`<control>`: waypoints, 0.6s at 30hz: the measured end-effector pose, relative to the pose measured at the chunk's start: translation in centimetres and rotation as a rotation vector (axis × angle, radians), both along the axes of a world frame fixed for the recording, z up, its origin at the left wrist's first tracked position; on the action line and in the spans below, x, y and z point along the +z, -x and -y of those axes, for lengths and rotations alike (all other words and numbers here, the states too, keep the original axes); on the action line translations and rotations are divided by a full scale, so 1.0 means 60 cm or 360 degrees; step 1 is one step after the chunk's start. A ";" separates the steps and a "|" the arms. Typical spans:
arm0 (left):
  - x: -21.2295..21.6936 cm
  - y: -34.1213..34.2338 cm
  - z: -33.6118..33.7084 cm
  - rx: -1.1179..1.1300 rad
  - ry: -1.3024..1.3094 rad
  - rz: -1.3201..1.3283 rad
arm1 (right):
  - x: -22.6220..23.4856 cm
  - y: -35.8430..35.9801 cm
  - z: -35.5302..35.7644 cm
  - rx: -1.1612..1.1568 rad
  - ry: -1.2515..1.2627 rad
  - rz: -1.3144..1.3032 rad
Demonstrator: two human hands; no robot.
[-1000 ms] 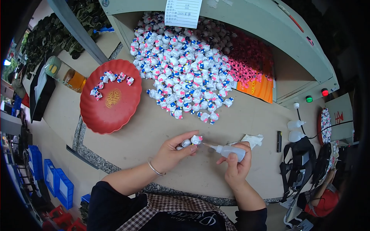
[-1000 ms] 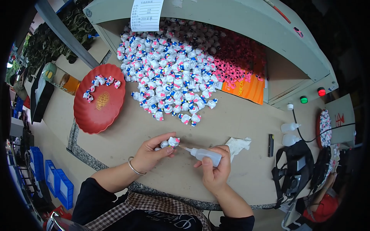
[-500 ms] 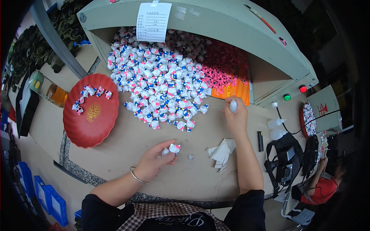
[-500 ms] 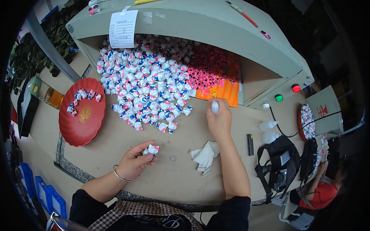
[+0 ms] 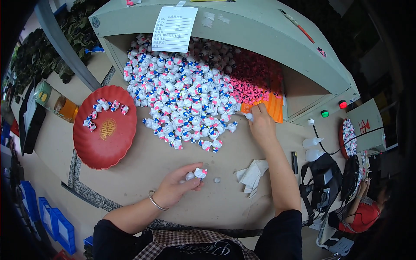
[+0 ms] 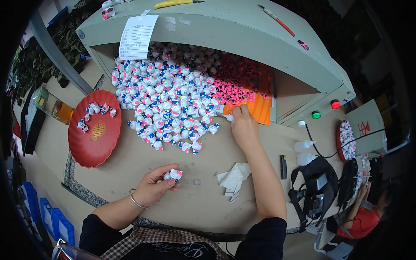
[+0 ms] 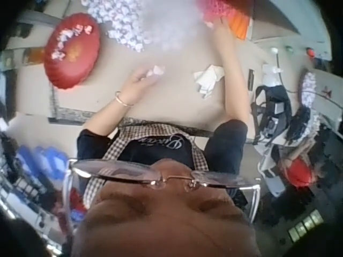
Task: The person applies glue from a glue bottle to small plastic pieces and joins them to other plastic components by hand at an assembly station.
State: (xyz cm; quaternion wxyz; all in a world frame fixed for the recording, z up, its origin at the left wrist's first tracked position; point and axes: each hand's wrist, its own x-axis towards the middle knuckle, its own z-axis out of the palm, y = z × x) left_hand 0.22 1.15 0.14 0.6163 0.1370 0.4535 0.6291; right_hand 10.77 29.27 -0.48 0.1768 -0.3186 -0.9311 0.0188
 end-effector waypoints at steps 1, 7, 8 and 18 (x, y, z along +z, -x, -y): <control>0.000 -0.001 0.000 -0.0024 -0.0023 -0.0042 | 0.003 -0.003 0.002 0.0031 0.0008 -0.0022; -0.003 -0.002 0.009 -0.0045 -0.0098 -0.0133 | 0.065 -0.030 0.097 -0.0308 0.1794 -0.0767; -0.006 -0.006 0.010 -0.0056 -0.0139 -0.0157 | 0.053 -0.047 0.132 -0.0117 0.2053 -0.1000; 0.015 -0.027 0.001 -0.0072 -0.0384 -0.0148 | 0.038 -0.074 0.282 0.0133 0.1985 -0.0883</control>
